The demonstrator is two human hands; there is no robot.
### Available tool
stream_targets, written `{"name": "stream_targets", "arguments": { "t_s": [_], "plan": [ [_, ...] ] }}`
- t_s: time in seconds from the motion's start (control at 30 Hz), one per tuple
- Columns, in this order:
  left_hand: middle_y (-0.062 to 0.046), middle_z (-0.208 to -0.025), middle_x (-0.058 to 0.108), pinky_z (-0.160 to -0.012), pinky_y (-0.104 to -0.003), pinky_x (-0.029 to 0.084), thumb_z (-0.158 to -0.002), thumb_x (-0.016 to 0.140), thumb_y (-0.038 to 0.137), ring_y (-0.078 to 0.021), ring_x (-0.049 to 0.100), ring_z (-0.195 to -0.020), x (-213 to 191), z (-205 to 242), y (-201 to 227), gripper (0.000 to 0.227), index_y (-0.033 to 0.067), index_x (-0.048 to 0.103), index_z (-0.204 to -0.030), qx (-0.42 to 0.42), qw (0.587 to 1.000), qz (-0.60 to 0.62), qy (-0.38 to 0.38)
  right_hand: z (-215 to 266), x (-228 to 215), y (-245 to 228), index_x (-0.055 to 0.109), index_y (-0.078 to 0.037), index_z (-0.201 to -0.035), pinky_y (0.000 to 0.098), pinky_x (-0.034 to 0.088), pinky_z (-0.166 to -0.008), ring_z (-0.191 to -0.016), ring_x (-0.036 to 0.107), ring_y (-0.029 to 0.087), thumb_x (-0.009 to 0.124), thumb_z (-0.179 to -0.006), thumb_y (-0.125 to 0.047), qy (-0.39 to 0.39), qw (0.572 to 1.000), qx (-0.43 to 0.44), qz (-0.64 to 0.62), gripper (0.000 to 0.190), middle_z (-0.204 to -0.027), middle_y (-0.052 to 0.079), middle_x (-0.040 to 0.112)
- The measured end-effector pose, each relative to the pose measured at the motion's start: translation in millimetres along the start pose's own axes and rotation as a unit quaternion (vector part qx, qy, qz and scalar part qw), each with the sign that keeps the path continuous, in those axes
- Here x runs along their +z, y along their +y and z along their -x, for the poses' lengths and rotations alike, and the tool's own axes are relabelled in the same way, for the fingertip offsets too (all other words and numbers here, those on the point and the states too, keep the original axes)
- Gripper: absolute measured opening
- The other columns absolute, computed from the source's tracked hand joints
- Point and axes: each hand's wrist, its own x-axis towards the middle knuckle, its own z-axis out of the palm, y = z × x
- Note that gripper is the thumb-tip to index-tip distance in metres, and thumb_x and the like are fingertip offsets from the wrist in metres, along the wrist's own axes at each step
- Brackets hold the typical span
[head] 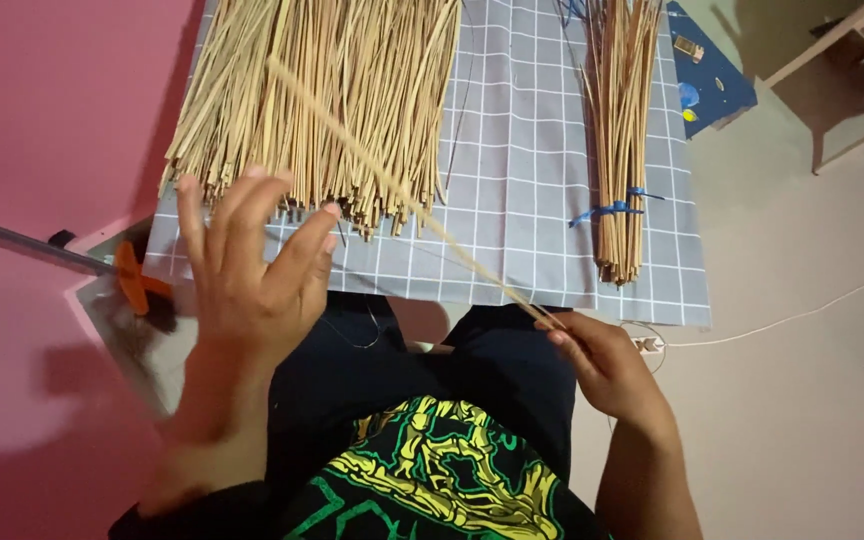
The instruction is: Picking up thin wooden sticks from a pile, organizing them into a neat bundle, and securing the bundle with blue plastic string.
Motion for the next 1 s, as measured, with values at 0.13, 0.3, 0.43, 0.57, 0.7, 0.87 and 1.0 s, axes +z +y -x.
{"name": "stream_targets", "arguments": {
  "t_s": [0.13,0.3,0.43,0.57,0.7,0.87,1.0],
  "plan": [
    [-0.015,-0.113,0.057,-0.103,-0.049,0.048,-0.093,0.076,0.001,-0.0310,0.056,-0.107,13,-14,10,0.014,-0.0007,0.070,-0.106,-0.002,0.992,0.084,0.095,9,25,41,0.062,0.000,-0.126,0.0222,0.031,-0.052,-0.060,0.042,0.009,0.041,-0.107,-0.039,0.100,0.956,0.028,-0.274,0.048,-0.076,0.001,0.053],
    [-0.007,-0.090,0.066,-0.082,-0.045,0.056,-0.101,0.070,0.025,-0.0295,0.072,-0.087,87,-37,-5,0.015,0.0115,0.075,-0.103,-0.011,0.996,0.074,-0.044,-3,53,48,0.064,0.000,-0.121,0.0229,0.028,-0.039,-0.043,0.040,0.011,0.038,-0.110,-0.026,0.200,0.897,-0.015,-0.395,0.039,-0.061,0.006,0.046],
    [-0.023,-0.084,0.072,-0.068,-0.064,0.057,-0.098,0.060,0.030,-0.0482,0.074,-0.083,159,-86,-18,0.032,0.0025,0.077,-0.096,-0.100,0.940,0.037,-0.325,-8,72,46,0.065,-0.002,-0.117,0.0238,0.036,-0.044,-0.054,0.047,0.013,0.052,-0.107,-0.017,0.211,0.811,0.005,-0.546,0.022,-0.072,0.004,0.047],
    [-0.021,-0.077,0.074,-0.069,-0.065,0.057,-0.087,0.062,0.016,-0.0474,0.075,-0.084,222,-104,-34,0.023,0.0025,0.080,-0.085,-0.153,0.917,-0.022,-0.367,-5,82,53,0.063,-0.003,-0.114,0.0236,0.032,-0.041,-0.049,0.044,0.012,0.048,-0.108,-0.017,0.199,0.796,0.035,-0.570,0.022,-0.070,0.004,0.046],
    [-0.027,-0.087,0.074,-0.074,-0.065,0.056,-0.084,0.064,0.011,-0.0507,0.073,-0.092,218,-113,-28,0.021,-0.0020,0.078,-0.092,-0.193,0.890,-0.001,-0.412,-1,84,60,0.062,0.001,-0.114,0.0239,0.034,-0.041,-0.050,0.045,0.012,0.049,-0.107,-0.013,0.180,0.797,0.034,-0.576,0.020,-0.070,0.006,0.046],
    [-0.030,-0.099,0.074,-0.083,-0.064,0.056,-0.088,0.060,0.011,-0.0516,0.071,-0.102,183,-122,-19,0.028,-0.0055,0.076,-0.103,-0.228,0.875,0.027,-0.426,-1,85,58,0.062,0.004,-0.114,0.0247,0.034,-0.041,-0.049,0.046,0.013,0.049,-0.107,-0.011,0.172,0.801,0.034,-0.572,0.021,-0.070,0.007,0.046],
    [-0.033,-0.099,0.071,-0.081,-0.068,0.054,-0.089,0.057,0.018,-0.0561,0.068,-0.102,172,-118,-28,0.034,-0.0084,0.073,-0.106,-0.260,0.884,0.118,-0.370,-2,90,62,0.062,0.004,-0.114,0.0260,0.035,-0.041,-0.049,0.047,0.015,0.050,-0.107,-0.012,0.168,0.795,0.036,-0.581,0.022,-0.069,0.008,0.047]
  ]
}}
